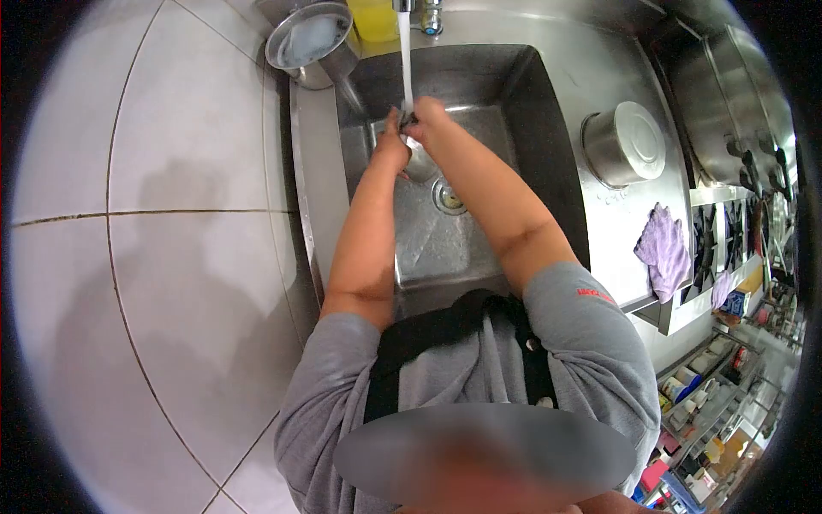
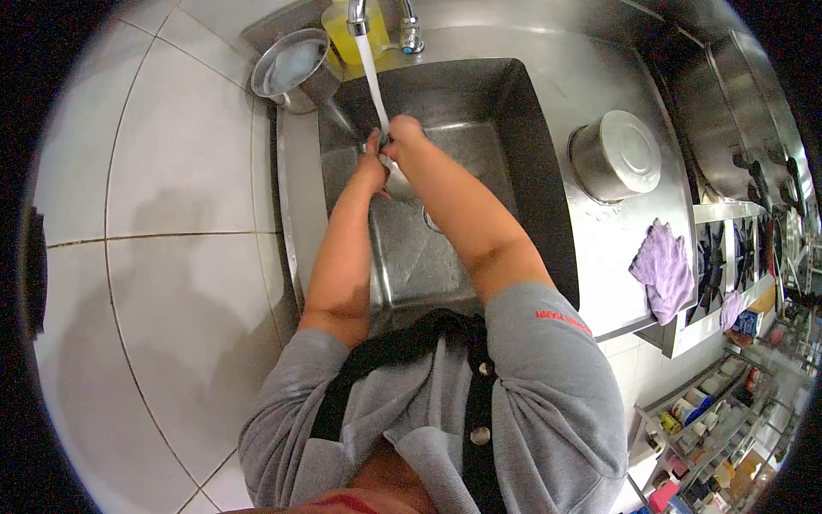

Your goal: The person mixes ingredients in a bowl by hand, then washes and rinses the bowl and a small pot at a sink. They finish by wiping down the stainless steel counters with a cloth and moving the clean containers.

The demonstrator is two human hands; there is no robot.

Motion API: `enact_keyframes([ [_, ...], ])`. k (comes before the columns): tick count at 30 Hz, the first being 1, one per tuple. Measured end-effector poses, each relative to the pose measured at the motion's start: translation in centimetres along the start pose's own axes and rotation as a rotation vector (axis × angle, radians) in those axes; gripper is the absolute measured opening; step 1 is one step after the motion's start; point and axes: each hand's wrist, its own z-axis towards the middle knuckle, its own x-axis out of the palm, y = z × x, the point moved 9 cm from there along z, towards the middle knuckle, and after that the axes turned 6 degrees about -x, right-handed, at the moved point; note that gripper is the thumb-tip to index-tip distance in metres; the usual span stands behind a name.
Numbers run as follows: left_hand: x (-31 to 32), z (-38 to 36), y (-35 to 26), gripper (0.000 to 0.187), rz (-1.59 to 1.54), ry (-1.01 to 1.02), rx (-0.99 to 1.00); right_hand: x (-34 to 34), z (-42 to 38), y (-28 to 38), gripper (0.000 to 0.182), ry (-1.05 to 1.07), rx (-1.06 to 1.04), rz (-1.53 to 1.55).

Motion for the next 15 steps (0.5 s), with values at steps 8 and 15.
enact_keyframes([
  [8,-0.9,0.0,-1.7,0.079,-0.051,0.006,0.222,-0.8,-0.4,3.4,0.029,-0.204,0.026,0.221],
  [15,-1.4,-1.6,-1.7,0.076,-0.233,0.157,0.112,-0.9,-4.8,-2.6,0.029,0.308,0.087,-0.236],
])
